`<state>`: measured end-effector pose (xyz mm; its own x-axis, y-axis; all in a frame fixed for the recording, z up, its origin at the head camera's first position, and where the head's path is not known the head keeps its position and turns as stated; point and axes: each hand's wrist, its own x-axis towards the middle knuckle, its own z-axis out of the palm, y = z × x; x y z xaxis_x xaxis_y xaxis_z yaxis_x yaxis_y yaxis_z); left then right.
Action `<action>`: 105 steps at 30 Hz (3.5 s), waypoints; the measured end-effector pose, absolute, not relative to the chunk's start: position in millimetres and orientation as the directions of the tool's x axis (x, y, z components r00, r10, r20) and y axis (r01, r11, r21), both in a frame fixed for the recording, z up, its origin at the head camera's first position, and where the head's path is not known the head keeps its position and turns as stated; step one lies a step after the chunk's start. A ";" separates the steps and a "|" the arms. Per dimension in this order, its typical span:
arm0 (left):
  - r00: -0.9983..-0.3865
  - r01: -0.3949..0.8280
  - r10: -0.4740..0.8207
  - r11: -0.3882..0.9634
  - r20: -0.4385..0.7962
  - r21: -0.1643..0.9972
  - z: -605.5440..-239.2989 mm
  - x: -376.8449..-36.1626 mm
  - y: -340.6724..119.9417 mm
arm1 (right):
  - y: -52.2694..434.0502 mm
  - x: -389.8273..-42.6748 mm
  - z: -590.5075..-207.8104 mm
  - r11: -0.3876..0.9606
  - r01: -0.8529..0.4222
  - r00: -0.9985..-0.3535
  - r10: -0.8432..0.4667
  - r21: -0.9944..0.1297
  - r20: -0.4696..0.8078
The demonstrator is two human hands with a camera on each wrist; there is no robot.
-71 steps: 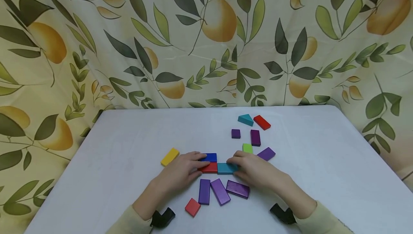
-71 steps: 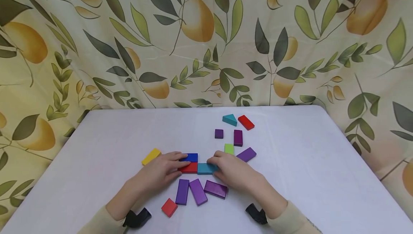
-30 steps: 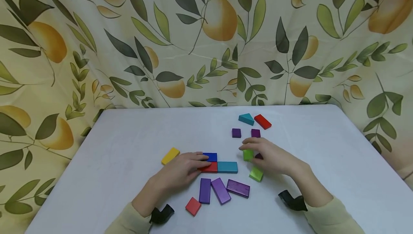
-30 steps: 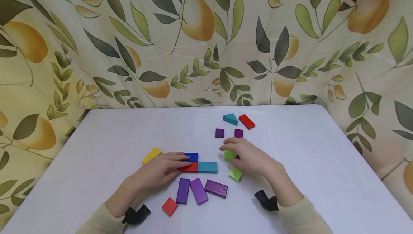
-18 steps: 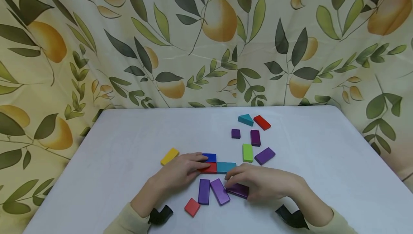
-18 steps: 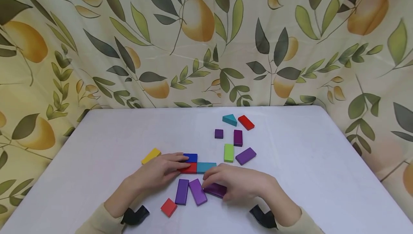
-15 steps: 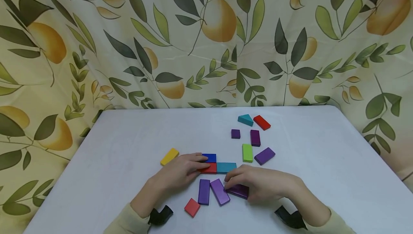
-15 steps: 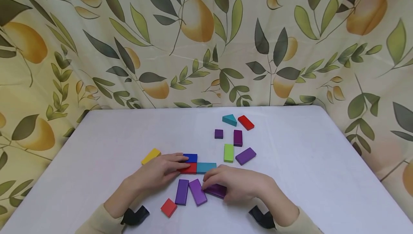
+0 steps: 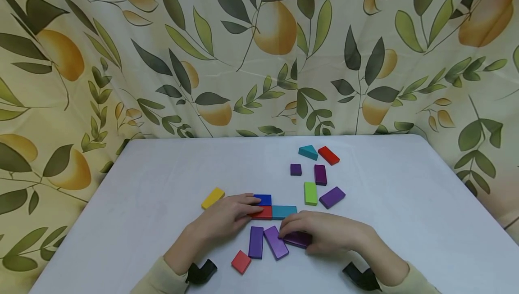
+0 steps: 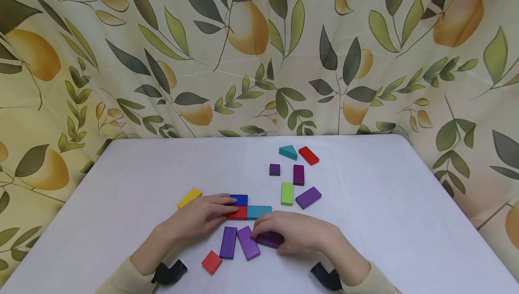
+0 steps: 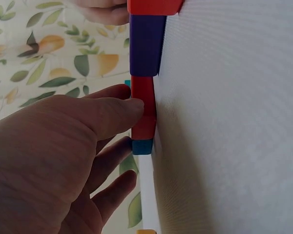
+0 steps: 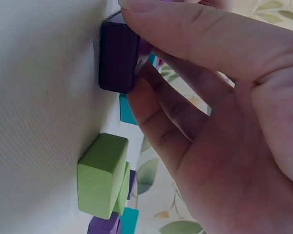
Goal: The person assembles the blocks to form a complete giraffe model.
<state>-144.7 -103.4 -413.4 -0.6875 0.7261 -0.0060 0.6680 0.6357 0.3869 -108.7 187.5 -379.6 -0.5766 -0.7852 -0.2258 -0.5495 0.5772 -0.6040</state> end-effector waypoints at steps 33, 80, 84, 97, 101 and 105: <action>-0.676 0.672 0.737 0.611 0.011 0.419 -411.0 -145.4 -105.6 | 210.2 -144.1 -357.4 0.570 -0.527 -0.692 -0.719 -0.630 -0.071; -0.686 0.654 0.728 0.620 -0.005 0.434 -412.5 -146.0 -106.7 | 179.7 -152.3 -390.9 0.698 -0.516 -0.762 -0.639 -0.497 -0.107; -0.681 0.662 0.732 0.615 0.001 0.428 -413.9 -146.9 -107.1 | 178.8 -151.4 -391.4 0.697 -0.522 -0.758 -0.643 -0.491 -0.107; -0.678 0.669 0.735 0.619 -0.004 0.412 -412.8 -146.6 -106.6 | 179.0 -152.9 -391.6 0.687 -0.523 -0.751 -0.651 -0.504 -0.108; -0.678 0.665 0.735 0.617 -0.005 0.420 -412.1 -147.0 -107.2 | 179.4 -154.1 -391.6 0.690 -0.517 -0.754 -0.647 -0.507 -0.111; -0.677 0.664 0.736 0.613 -0.003 0.428 -411.9 -147.9 -107.1 | 179.3 -153.9 -391.2 0.689 -0.518 -0.755 -0.647 -0.507 -0.107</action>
<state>-147.9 -107.1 -411.9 -0.6769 0.7361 -0.0028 0.6643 0.6125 0.4283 -153.9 179.3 -391.2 -0.7553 -0.6465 -0.1071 -0.5177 0.6889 -0.5074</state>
